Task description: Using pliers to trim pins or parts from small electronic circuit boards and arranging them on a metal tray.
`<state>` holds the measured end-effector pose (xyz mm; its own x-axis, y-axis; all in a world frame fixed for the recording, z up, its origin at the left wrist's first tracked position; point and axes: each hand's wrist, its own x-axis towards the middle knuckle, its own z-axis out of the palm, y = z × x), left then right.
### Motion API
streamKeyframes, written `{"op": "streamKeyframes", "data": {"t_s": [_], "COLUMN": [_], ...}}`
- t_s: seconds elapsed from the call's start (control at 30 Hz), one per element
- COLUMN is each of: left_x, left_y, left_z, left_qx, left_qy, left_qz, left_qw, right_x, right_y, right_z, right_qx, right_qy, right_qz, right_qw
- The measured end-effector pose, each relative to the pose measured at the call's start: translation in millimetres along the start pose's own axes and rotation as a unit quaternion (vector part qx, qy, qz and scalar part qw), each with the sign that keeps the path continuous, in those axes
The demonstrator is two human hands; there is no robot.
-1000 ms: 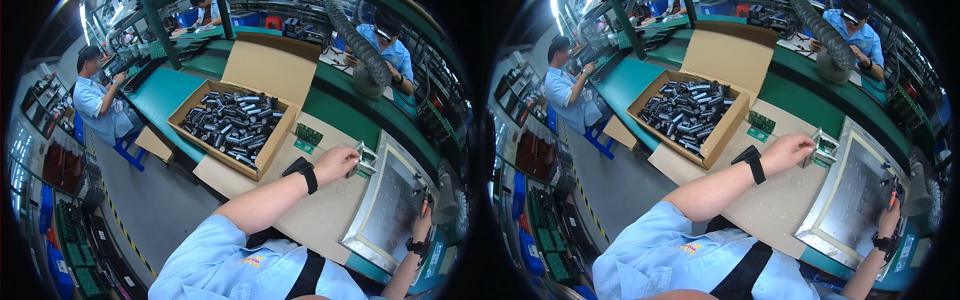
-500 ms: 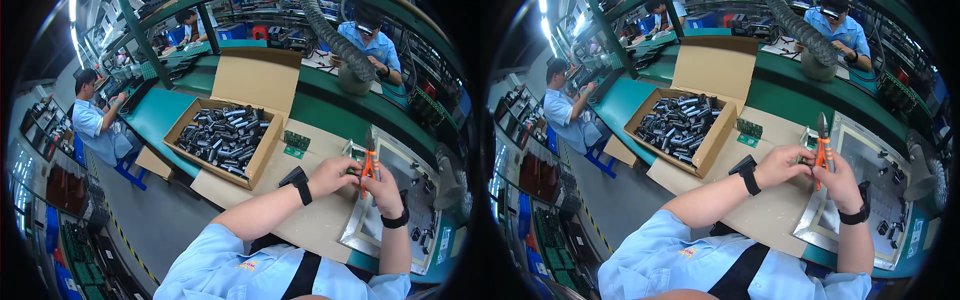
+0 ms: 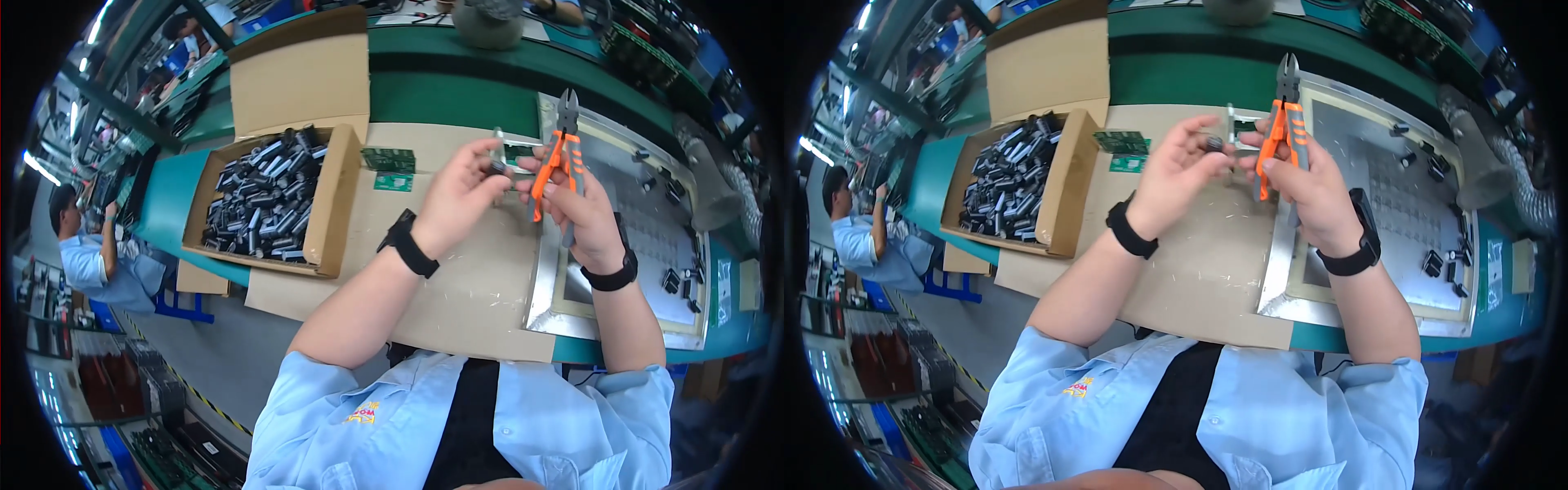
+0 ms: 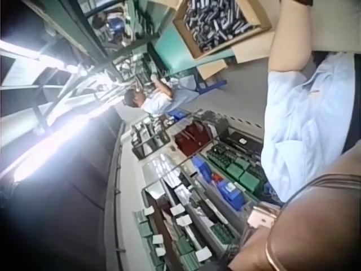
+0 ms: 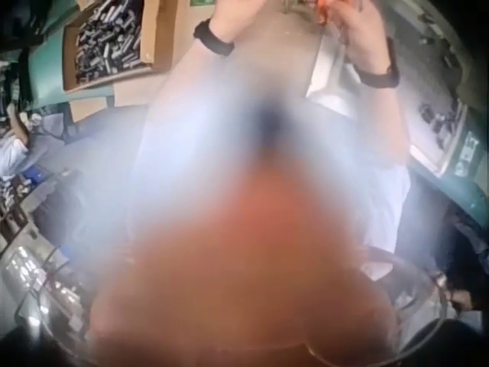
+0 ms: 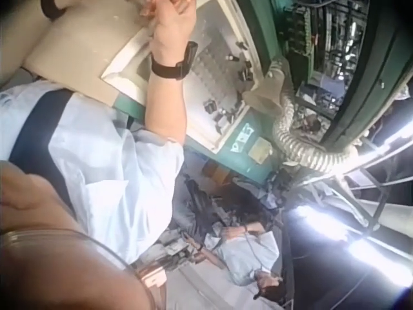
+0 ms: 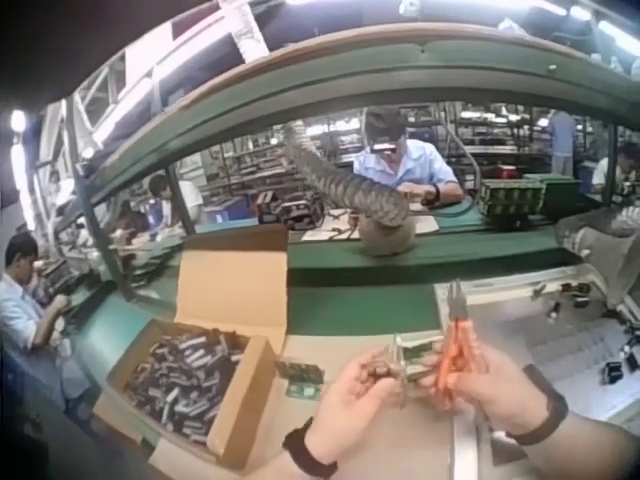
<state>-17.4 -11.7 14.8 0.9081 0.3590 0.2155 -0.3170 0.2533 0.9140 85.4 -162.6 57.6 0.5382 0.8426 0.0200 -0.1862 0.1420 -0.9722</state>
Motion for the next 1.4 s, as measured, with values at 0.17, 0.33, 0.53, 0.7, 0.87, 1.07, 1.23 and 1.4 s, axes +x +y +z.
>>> {"op": "streamKeyframes", "data": {"t_s": [0.17, 0.33, 0.53, 0.7, 0.87, 1.07, 1.23, 1.4], "left_x": [0, -3, -6, -8, -11, -9, -10, -15], "left_y": [3, 14, 8, 5, 7, 8, 3, -2], "left_z": [-6, -12, -6, 6, 10, 4, 3, 5], "left_qx": [-0.010, -0.056, -0.102, -0.076, -0.043, -0.085, 0.031, 0.228], "left_qy": [0.063, 0.078, 0.034, 0.039, 0.035, 0.056, 0.037, -0.015], "left_qz": [0.028, -0.043, -0.086, -0.136, -0.161, -0.181, -0.141, 0.054], "left_qw": [0.998, 0.994, 0.991, 0.987, 0.985, 0.978, 0.989, 0.972], "right_x": [-1, -7, -10, -12, -13, -15, -15, -18], "right_y": [2, 8, 21, 25, 27, 22, 18, 5], "right_z": [-8, 0, 7, 13, 12, 15, 11, 11], "right_qx": [0.003, -0.038, -0.163, -0.243, -0.212, -0.236, -0.149, 0.007], "right_qy": [0.038, 0.012, -0.034, -0.018, 0.012, -0.007, 0.004, 0.046], "right_qz": [-0.002, 0.031, -0.048, -0.122, -0.049, -0.093, -0.032, 0.067], "right_qw": [0.999, 0.999, 0.985, 0.962, 0.976, 0.967, 0.988, 0.997]}}
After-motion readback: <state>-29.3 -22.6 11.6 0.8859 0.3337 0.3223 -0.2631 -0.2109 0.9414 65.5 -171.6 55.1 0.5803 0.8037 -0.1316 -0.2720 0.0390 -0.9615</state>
